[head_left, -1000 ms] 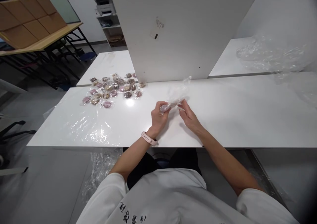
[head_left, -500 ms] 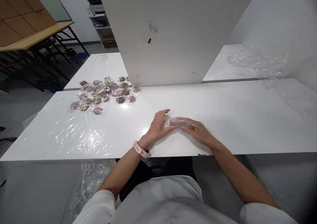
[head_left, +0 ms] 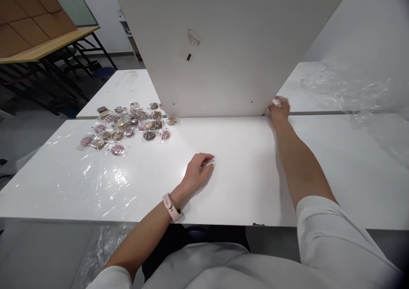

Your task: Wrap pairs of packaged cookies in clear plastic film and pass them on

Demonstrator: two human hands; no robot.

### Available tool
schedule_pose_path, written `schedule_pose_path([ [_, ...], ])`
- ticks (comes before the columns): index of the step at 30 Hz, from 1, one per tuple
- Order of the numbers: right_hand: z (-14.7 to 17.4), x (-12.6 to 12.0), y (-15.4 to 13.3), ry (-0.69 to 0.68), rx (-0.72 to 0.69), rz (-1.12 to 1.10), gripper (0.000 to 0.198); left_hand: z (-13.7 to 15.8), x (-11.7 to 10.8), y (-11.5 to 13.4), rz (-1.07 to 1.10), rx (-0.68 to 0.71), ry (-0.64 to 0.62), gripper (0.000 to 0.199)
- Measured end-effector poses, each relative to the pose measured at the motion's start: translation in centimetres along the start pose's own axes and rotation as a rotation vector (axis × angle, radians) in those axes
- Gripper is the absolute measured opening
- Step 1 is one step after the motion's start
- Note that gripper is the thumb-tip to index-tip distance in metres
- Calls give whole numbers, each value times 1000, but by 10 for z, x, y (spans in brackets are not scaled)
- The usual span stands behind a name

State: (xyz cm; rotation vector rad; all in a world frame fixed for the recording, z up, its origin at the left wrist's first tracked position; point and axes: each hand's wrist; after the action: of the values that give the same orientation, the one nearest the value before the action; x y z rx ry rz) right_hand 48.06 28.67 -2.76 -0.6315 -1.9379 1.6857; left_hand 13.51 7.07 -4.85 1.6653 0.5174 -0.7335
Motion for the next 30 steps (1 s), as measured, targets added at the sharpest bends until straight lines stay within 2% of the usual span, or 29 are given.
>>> schedule_pose_path([
  [1, -2, 3, 6, -22, 7, 56, 35, 0, 0, -1, 3, -2, 1, 25],
  [3, -6, 0, 14, -29, -24, 228, 46, -1, 1, -3, 8, 5, 6, 23],
  [5, -13, -15, 18, 30, -121, 461, 61, -1, 2, -4, 17, 24, 17, 23],
  [8, -28, -59, 18, 271, -238, 763, 55, -2, 2, -5, 33, 39, 26, 22],
  [10, -39, -99, 18, 429, -247, 851, 57, -2, 2, -5, 44, 37, 10, 21],
  [11, -44, -119, 19, 454, -225, 898, 60, -2, 2, -5, 50, 33, 0, 21],
  [12, -49, -138, 19, 429, -170, 950, 62, -2, 2, -5, 58, 25, -9, 21],
  [14, -55, -169, 21, 282, -1, 1036, 60, -3, 3, -5, 73, 6, -15, 21],
  [16, -56, -188, 22, 142, 136, 1064, 58, -4, 4, -5, 80, -5, -14, 21],
  [19, -37, -197, 22, 73, 97, 1068, 60, -5, 4, -4, 88, -20, -17, 19],
  [21, -6, -196, 20, 27, 35, 1070, 59, -4, 4, -4, 94, -45, -20, 18],
  [23, 42, -191, 18, -39, -31, 1072, 53, -4, 3, -2, 99, -70, -28, 17],
  [25, 106, -181, 12, -123, -130, 1050, 47, -4, 1, 0, 110, -97, -41, 17],
  [26, 143, -173, 9, -172, -227, 1009, 46, -4, 0, 2, 123, -108, -52, 17],
  [27, 181, -163, 5, -202, -324, 943, 44, -5, -3, 4, 144, -117, -63, 17],
  [30, 292, -121, -9, -432, -531, 696, 41, -5, -13, 10, 256, -133, -108, 28],
])
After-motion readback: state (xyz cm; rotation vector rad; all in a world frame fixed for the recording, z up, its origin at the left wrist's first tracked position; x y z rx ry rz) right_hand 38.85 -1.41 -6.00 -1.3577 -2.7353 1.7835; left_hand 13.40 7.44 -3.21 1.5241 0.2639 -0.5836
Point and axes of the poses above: each hand's wrist, its own z-axis away from the middle knuckle, its own x-axis out of the palm, y = z × x, and after that the axes turned 15 degrees about -z, right-handed
